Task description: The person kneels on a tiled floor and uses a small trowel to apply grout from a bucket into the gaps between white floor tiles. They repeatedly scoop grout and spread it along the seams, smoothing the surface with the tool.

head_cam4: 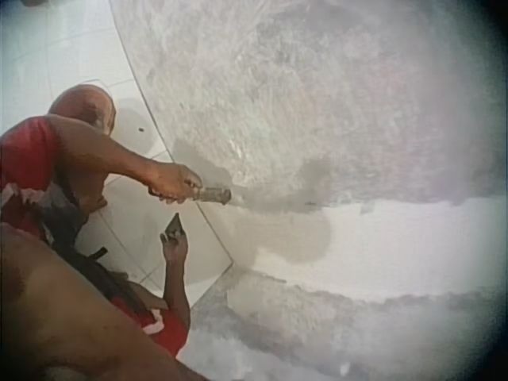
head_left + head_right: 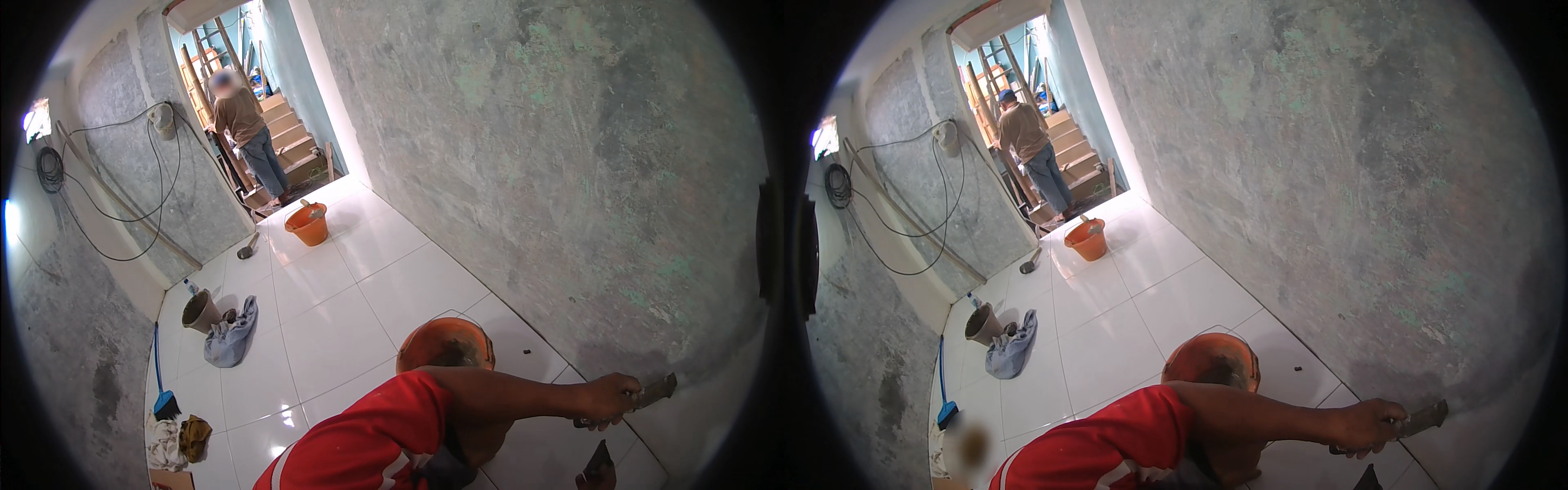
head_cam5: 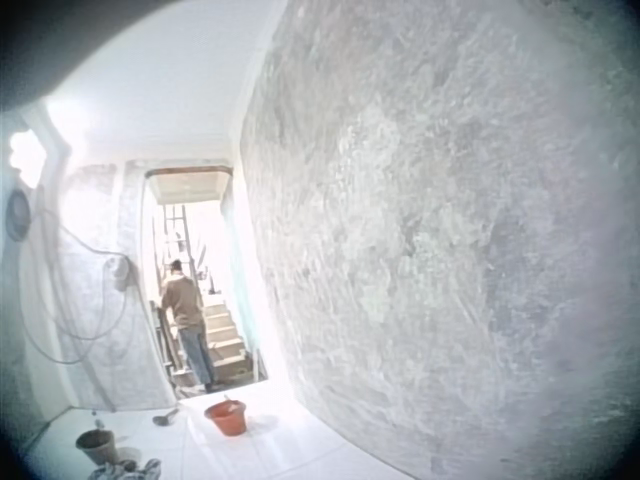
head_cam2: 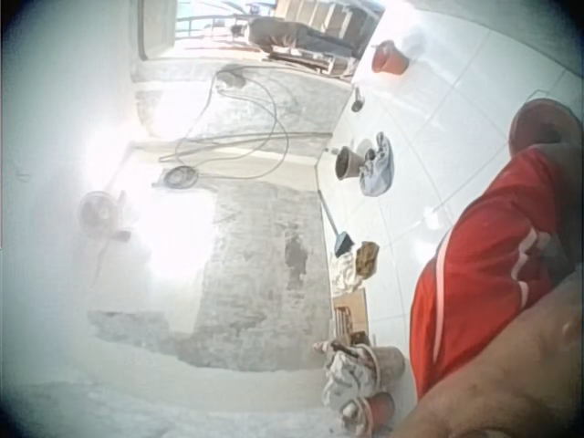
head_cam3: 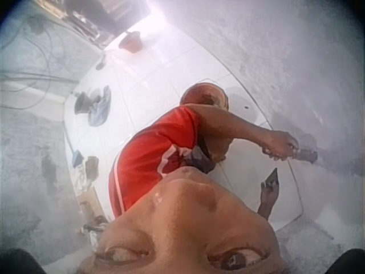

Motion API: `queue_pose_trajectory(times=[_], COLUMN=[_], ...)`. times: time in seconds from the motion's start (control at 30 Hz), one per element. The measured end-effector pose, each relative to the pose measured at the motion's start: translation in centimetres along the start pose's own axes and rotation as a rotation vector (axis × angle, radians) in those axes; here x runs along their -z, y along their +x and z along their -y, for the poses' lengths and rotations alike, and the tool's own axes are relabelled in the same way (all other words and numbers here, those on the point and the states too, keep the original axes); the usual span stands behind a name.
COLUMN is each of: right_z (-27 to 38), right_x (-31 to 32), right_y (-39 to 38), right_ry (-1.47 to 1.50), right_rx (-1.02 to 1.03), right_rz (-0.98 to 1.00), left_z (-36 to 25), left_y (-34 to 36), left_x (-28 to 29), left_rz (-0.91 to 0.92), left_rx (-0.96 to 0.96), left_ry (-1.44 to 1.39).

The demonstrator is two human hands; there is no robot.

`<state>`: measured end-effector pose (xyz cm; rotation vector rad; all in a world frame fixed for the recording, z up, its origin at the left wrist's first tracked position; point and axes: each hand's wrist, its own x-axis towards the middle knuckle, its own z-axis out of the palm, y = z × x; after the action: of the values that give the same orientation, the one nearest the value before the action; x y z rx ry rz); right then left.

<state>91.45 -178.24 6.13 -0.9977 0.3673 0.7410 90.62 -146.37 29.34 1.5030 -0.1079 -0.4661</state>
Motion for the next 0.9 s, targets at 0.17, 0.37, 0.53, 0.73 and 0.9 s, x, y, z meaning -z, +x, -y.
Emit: queue_pose_trajectory(times=[0.17, 0.37, 0.53, 0.73, 0.9], right_z=[-0.3, 0.6, 3.9, 6.1, 4.7], right_x=[1.0, -0.6, -1.6, -0.9, 2.0], right_y=[1.0, -0.4, -4.3, -11.6, -17.5], right_ry=[0.002, -0.008, 0.102, 0.199, 0.126], right_rx=[0.012, 0.067, 0.338, 0.662, 0.920], right_rz=[0.024, 0.042, -0.008, 0.001, -0.207], left_z=[0.2, 0.0, 0.2, -0.8, 0.1], left_y=[0.2, 0.9, 1.7, 2.2, 5.0], left_x=[0.1, -0.6, -2.0, -6.9, -14.2], left_rz=[0.000, -0.020, -0.034, -0.018, 0.082], left_rx=[-0.003, 0.094, 0.142, 0.213, 0.336], left_ry=[-0.038, -0.038, 0.103, 0.131, 0.265])
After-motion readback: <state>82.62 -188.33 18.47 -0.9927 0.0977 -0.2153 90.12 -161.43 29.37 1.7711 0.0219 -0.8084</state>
